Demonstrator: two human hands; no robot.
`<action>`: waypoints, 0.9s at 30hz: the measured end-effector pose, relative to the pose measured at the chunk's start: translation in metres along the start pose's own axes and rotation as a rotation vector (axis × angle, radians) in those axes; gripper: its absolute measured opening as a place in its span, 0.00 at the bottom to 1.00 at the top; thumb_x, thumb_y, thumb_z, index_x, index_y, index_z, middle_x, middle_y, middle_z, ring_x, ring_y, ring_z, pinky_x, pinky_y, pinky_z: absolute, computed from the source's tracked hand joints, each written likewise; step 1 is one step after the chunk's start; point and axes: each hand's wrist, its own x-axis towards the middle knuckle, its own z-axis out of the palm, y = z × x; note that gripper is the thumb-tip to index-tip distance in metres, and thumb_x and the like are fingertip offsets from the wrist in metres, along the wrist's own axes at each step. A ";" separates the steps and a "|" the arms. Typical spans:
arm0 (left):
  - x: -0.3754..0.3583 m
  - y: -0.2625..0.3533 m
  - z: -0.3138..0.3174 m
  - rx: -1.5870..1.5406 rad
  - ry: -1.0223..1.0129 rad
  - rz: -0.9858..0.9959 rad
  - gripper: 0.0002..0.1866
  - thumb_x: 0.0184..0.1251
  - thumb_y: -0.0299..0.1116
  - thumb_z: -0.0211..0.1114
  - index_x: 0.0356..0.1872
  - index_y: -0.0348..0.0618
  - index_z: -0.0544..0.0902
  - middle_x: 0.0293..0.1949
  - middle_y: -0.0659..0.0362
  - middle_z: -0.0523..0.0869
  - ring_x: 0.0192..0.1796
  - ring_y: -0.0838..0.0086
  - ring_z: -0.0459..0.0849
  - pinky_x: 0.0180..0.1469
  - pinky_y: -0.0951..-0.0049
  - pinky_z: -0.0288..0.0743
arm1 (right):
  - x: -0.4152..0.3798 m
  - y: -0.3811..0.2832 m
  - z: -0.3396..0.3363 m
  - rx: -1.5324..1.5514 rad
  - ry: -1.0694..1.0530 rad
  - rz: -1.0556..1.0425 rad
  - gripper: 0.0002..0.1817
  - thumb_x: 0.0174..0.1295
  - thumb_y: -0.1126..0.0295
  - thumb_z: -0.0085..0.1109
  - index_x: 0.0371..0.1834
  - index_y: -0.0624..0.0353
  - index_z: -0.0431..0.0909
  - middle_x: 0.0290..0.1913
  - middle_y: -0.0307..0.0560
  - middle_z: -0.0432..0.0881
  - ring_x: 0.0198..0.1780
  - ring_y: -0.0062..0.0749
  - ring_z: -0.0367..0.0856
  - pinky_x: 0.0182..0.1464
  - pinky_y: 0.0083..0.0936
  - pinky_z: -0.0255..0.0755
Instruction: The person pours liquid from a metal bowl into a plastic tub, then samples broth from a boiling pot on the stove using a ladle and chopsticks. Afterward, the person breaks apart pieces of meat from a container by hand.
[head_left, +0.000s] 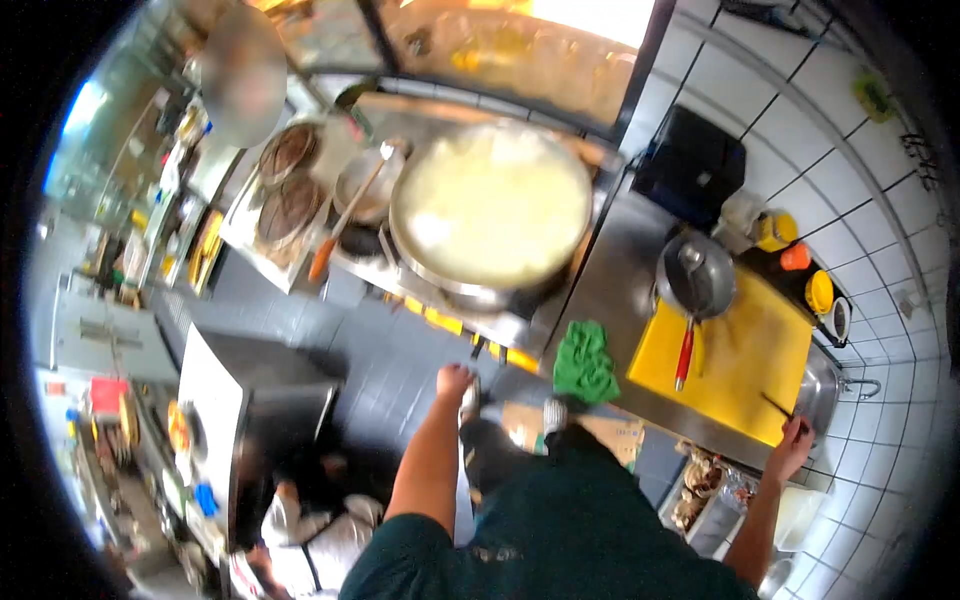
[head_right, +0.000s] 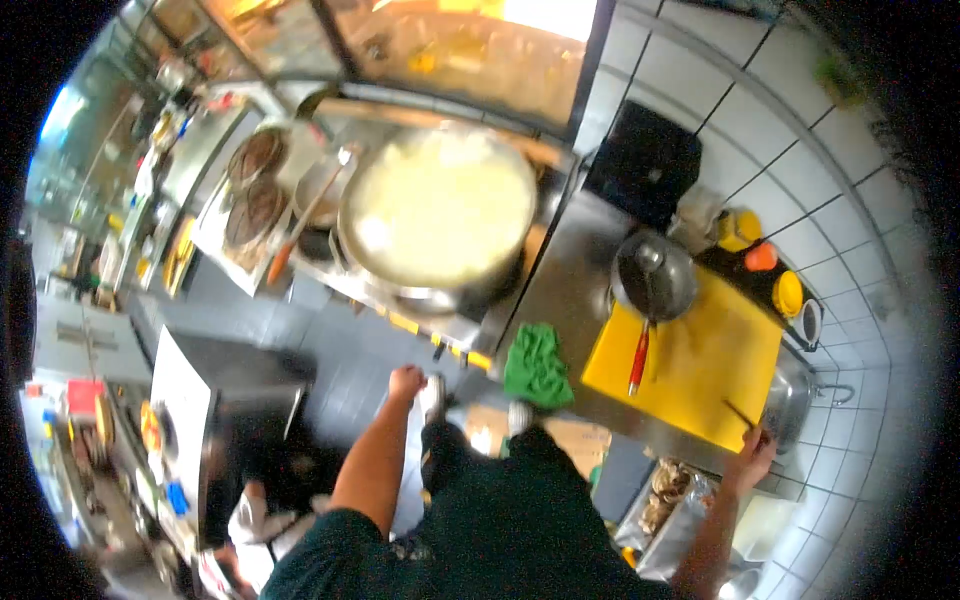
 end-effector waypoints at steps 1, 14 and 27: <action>0.017 0.003 -0.003 0.092 -0.023 0.130 0.18 0.61 0.35 0.61 0.45 0.31 0.83 0.31 0.48 0.87 0.29 0.65 0.87 0.32 0.65 0.81 | -0.013 -0.020 -0.007 -0.081 0.037 -0.048 0.14 0.74 0.64 0.53 0.45 0.67 0.77 0.38 0.46 0.78 0.38 0.31 0.78 0.42 0.28 0.75; 0.135 -0.007 0.010 -0.842 -0.368 -0.278 0.09 0.67 0.28 0.62 0.43 0.33 0.81 0.38 0.51 0.86 0.28 0.69 0.81 0.25 0.70 0.72 | -0.298 -0.006 -0.113 -0.777 0.133 0.253 0.07 0.65 0.72 0.56 0.37 0.66 0.78 0.40 0.60 0.77 0.40 0.58 0.77 0.43 0.46 0.71; 0.168 -0.055 0.010 -0.058 -0.235 0.072 0.17 0.58 0.33 0.70 0.45 0.36 0.80 0.40 0.52 0.84 0.40 0.65 0.83 0.40 0.66 0.80 | -0.435 -0.013 -0.078 -0.736 -0.180 0.388 0.28 0.64 0.48 0.61 0.58 0.58 0.75 0.40 0.51 0.86 0.37 0.46 0.85 0.40 0.42 0.79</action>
